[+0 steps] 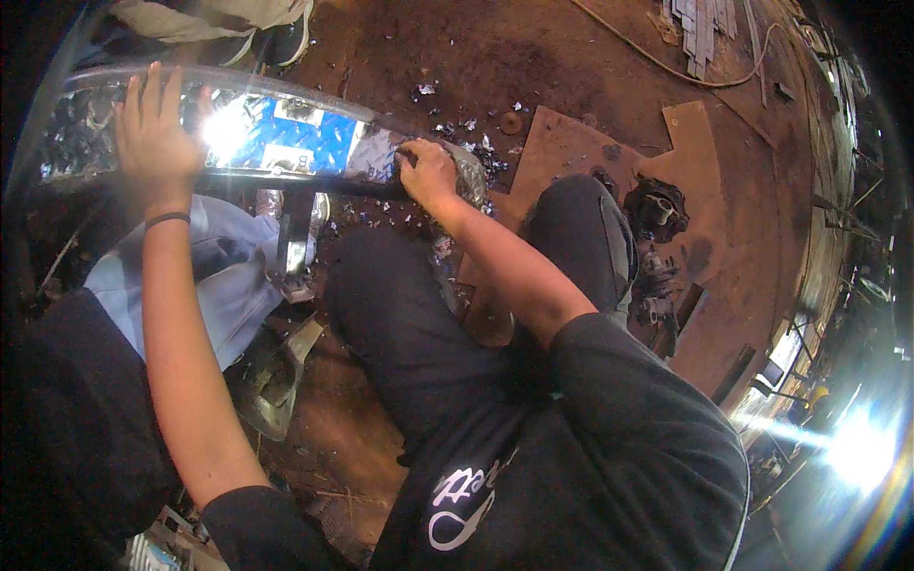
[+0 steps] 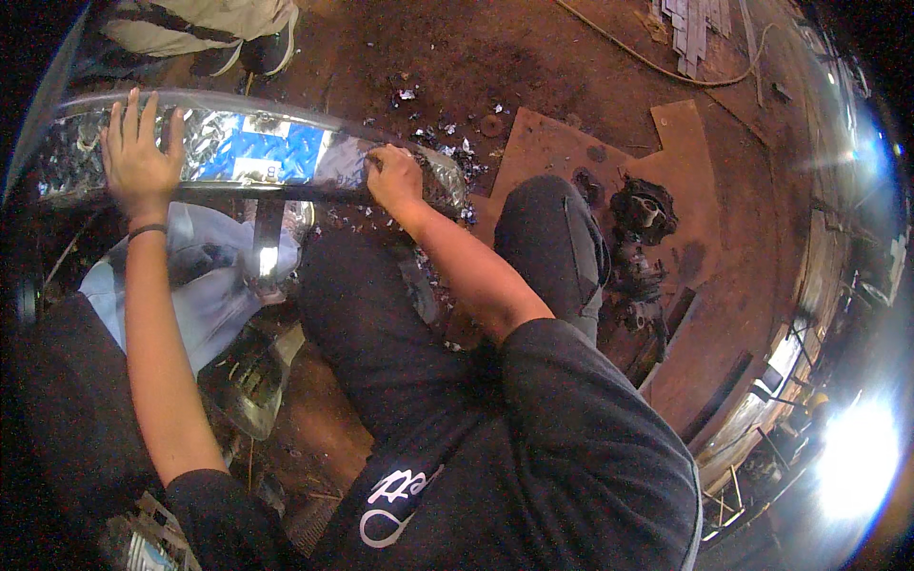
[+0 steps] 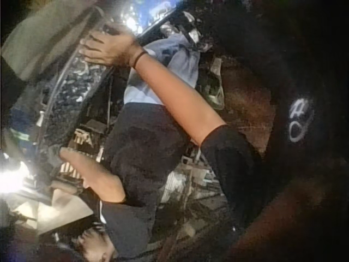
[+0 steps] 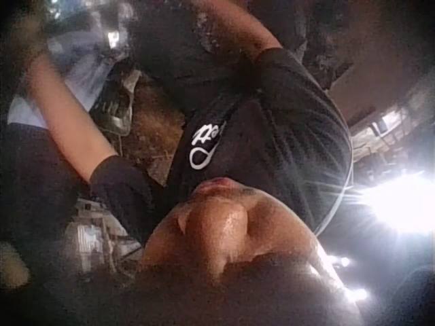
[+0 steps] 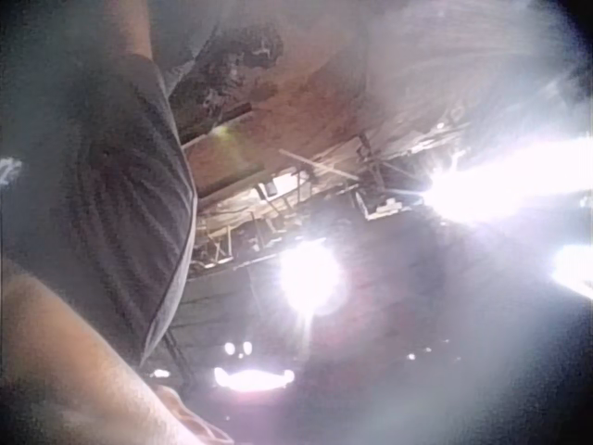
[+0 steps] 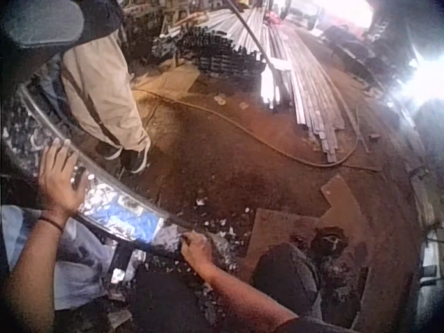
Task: The person scrapes a reflective metal sheet with a small handheld tool, removing surface residue while seated on the floor. The person repeatedly scrapes the same area, producing small debris that accumulates on the floor.
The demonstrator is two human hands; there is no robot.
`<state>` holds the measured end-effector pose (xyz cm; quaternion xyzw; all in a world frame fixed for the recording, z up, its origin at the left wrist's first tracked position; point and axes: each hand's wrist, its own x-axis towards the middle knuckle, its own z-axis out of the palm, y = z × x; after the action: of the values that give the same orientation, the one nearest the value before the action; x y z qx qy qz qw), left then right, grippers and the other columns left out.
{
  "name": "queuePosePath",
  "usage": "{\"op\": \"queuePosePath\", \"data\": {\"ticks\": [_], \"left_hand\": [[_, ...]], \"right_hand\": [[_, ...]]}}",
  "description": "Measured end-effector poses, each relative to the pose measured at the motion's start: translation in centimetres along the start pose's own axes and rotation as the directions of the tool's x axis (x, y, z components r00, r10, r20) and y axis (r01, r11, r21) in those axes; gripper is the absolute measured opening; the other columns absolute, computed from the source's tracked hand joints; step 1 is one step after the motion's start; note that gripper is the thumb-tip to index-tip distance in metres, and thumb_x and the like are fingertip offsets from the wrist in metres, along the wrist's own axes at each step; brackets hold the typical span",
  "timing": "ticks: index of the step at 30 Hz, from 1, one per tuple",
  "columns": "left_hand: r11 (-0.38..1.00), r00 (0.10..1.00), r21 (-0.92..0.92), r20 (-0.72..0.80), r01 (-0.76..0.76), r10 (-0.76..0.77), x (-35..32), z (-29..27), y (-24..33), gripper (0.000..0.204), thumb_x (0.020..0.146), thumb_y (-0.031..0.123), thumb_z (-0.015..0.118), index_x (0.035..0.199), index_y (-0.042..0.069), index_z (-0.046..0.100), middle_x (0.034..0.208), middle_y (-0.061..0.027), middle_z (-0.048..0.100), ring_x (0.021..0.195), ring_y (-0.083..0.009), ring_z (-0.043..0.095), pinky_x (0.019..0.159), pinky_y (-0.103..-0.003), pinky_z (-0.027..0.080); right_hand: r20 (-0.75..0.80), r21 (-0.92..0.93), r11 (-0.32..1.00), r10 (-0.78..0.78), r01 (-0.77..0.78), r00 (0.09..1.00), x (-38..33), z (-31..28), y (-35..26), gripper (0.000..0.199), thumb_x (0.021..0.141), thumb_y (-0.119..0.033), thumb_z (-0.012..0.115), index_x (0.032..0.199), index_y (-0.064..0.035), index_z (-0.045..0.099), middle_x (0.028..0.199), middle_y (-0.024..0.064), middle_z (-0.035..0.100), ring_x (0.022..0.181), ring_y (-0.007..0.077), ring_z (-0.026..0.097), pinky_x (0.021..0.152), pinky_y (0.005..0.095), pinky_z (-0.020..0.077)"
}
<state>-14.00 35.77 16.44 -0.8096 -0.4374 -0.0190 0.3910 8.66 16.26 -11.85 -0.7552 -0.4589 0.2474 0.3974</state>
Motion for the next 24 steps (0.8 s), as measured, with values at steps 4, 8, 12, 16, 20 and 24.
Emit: {"op": "queuePosePath", "data": {"ticks": [4, 8, 12, 16, 20, 24], "left_hand": [[1.0, 1.0, 0.027, 0.02, 0.002, -0.002, -0.2, 0.0, -0.1, 0.048, 0.099, 0.049, 0.06, 0.135, 0.018, 0.067, 0.15, -0.005, 0.057, 0.142, -0.0295, 0.048, 0.119, -0.051, 0.034], [0.999, 0.999, 0.035, 0.037, -0.004, 0.003, -0.1, -0.2, 0.3, 0.049, 0.099, 0.05, 0.059, 0.136, 0.018, 0.066, 0.151, -0.0045, 0.056, 0.143, -0.0292, 0.047, 0.119, -0.05, 0.034], [0.999, 0.999, 0.048, 0.038, 0.005, -0.007, -0.3, -0.1, 0.0, 0.05, 0.099, 0.051, 0.059, 0.136, 0.018, 0.066, 0.15, -0.0042, 0.056, 0.142, -0.029, 0.047, 0.119, -0.049, 0.033], [0.999, 1.0, 0.034, 0.016, 0.008, -0.009, -0.2, 0.1, 0.0, 0.05, 0.098, 0.053, 0.059, 0.134, 0.019, 0.068, 0.15, -0.0041, 0.057, 0.141, -0.0291, 0.048, 0.12, -0.049, 0.033], [1.0, 1.0, 0.015, 0.0, 0.006, -0.006, -0.5, 0.0, -0.2, 0.05, 0.096, 0.054, 0.06, 0.132, 0.02, 0.07, 0.149, -0.0034, 0.058, 0.141, -0.0286, 0.049, 0.12, -0.049, 0.033], [1.0, 1.0, 0.007, -0.007, 0.006, -0.006, -0.3, 0.1, 0.1, 0.051, 0.096, 0.055, 0.06, 0.132, 0.02, 0.07, 0.148, -0.0034, 0.058, 0.141, -0.0286, 0.049, 0.12, -0.05, 0.033]], "right_hand": [[0.031, 0.054, 0.996, 0.072, -0.074, 0.997, 0.4, -0.5, -0.2, 0.021, 0.09, -0.02, 0.07, 0.106, -0.0085, 0.077, 0.106, 0.0138, 0.073, 0.1, 0.0364, 0.068, 0.089, 0.0456, 0.0538], [0.007, 0.043, 0.999, -0.003, 0.003, 1.0, 0.9, -0.4, 0.3, 0.02, 0.093, -0.018, 0.065, 0.107, -0.0108, 0.077, 0.104, 0.0133, 0.073, 0.096, 0.0364, 0.069, 0.086, 0.0459, 0.0544], [0.007, 0.003, 1.0, -0.03, 0.03, 1.0, 0.8, 0.2, 0.5, 0.02, 0.093, -0.017, 0.064, 0.106, -0.0131, 0.078, 0.103, 0.0121, 0.073, 0.096, 0.0349, 0.069, 0.085, 0.0444, 0.055], [0.03, -0.004, 0.998, -0.058, 0.059, 0.998, 0.8, 0.3, 1.2, 0.019, 0.093, -0.017, 0.065, 0.105, -0.0153, 0.079, 0.102, 0.0111, 0.073, 0.096, 0.034, 0.07, 0.083, 0.0435, 0.0558], [0.033, 0.015, 0.996, -0.089, 0.088, 0.996, 0.3, 0.7, 1.8, 0.021, 0.088, -0.016, 0.067, 0.106, -0.0147, 0.077, 0.101, 0.011, 0.072, 0.094, 0.035, 0.07, 0.081, 0.0433, 0.0564], [0.118, -0.026, 0.992, -0.117, 0.121, 0.986, 0.7, 0.6, 3.2, 0.033, 0.08, -0.013, 0.07, 0.113, -0.0137, 0.074, 0.109, 0.0102, 0.07, 0.098, 0.0344, 0.069, 0.082, 0.043, 0.0567]]}}
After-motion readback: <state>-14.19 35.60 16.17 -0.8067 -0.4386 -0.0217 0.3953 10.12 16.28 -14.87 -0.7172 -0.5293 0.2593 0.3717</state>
